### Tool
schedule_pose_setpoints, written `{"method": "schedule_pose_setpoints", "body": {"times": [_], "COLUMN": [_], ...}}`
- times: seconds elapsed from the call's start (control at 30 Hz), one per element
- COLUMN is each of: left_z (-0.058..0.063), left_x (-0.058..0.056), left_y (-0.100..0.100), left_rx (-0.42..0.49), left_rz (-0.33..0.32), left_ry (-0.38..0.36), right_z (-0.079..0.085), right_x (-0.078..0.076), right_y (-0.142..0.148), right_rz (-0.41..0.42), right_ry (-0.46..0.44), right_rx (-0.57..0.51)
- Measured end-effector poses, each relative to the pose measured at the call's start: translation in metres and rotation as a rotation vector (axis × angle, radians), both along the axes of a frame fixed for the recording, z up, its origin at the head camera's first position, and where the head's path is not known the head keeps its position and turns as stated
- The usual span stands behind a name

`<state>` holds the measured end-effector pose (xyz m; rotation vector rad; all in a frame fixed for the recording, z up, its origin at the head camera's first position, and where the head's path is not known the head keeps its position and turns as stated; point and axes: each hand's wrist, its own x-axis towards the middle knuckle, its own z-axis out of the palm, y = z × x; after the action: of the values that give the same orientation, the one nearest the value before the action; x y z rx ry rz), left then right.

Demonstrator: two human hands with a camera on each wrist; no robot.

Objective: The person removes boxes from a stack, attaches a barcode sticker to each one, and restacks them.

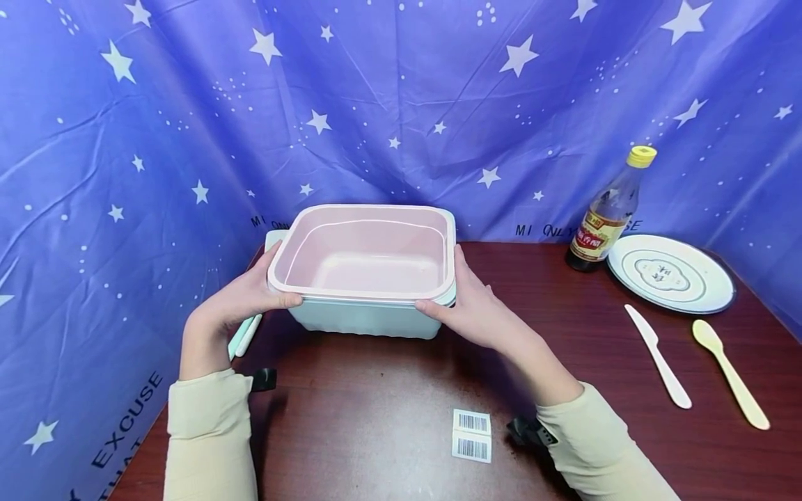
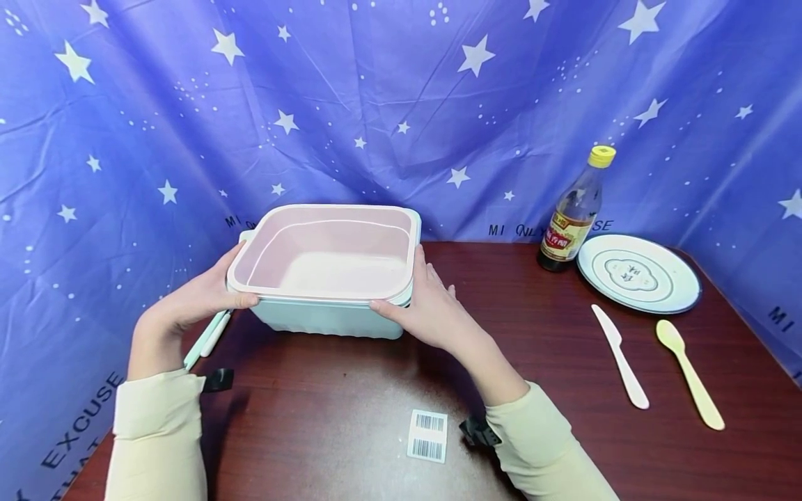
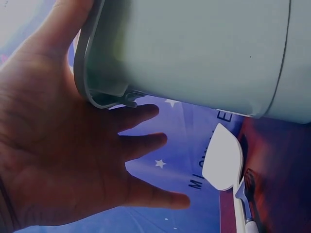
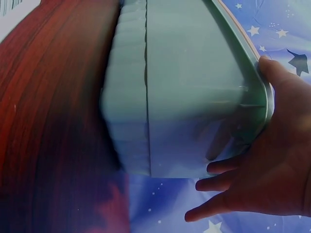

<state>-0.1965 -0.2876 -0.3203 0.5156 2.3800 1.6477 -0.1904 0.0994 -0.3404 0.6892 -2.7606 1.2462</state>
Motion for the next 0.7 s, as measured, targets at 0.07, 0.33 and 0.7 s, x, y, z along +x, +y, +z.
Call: {"method": "schedule_pose_setpoints", "body": {"times": [0.07,0.33,0.7], "left_z": [0.0,0.0,0.004], "left_x": [0.001,0.002,0.005], "left_y": [0.0,-0.002,-0.001], "left_rx": [-0.005,-0.042,-0.083], "left_rz": [0.0,0.021,0.067], "left_ry": [0.006,-0.006,-0.02], "right_z": [-0.001,0.023,-0.008], "right_x": [-0.001,0.016,-0.008], "right_y": [0.0,-0.006,0.001], "right_rz": [0.045,0.134,0.17], "right_ry": [0.024,-0.008,0.036], "right_rx": [-0.072,-0.21,-0.253]}}
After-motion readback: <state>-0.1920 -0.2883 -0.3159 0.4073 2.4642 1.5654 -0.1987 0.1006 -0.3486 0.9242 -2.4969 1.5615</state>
